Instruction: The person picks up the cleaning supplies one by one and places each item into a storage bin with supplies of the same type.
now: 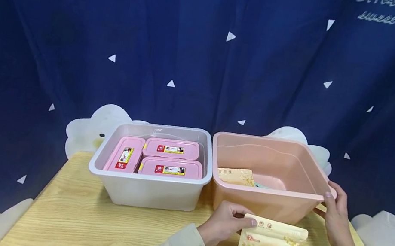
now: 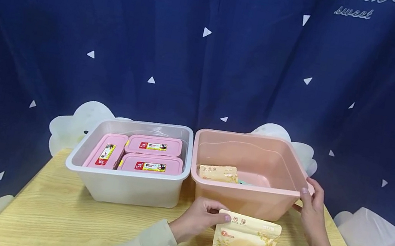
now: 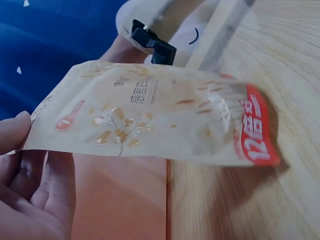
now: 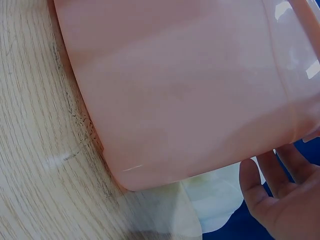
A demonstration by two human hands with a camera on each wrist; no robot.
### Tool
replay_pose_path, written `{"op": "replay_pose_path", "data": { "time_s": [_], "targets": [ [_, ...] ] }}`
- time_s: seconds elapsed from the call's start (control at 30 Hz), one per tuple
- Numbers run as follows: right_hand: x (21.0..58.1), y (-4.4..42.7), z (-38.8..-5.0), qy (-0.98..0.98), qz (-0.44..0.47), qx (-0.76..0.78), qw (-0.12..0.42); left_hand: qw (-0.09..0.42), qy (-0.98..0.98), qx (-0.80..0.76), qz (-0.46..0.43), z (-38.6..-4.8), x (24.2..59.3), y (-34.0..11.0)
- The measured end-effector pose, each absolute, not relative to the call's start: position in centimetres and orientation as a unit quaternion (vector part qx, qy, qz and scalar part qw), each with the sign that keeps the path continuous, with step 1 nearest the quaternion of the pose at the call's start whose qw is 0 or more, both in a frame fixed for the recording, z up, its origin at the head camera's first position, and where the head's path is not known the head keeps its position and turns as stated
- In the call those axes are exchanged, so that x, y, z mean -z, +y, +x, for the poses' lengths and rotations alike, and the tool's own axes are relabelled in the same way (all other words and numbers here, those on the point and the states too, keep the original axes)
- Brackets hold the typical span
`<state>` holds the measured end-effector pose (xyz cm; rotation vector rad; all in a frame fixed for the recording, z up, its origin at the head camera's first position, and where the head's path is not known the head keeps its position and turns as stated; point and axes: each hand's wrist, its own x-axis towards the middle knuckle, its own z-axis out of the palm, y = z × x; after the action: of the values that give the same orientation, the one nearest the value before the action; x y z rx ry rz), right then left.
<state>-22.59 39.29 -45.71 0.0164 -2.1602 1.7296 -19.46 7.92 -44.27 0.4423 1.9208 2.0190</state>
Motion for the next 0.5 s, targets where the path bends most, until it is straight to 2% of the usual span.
{"op": "replay_pose_path", "data": {
  "time_s": [0.5],
  "targets": [
    [45.8, 39.4, -22.6, -0.755, 0.012, -0.627, 0.189, 0.160, 0.707, -0.663, 0.187, -19.7, 42.7, 6.3]
  ]
}}
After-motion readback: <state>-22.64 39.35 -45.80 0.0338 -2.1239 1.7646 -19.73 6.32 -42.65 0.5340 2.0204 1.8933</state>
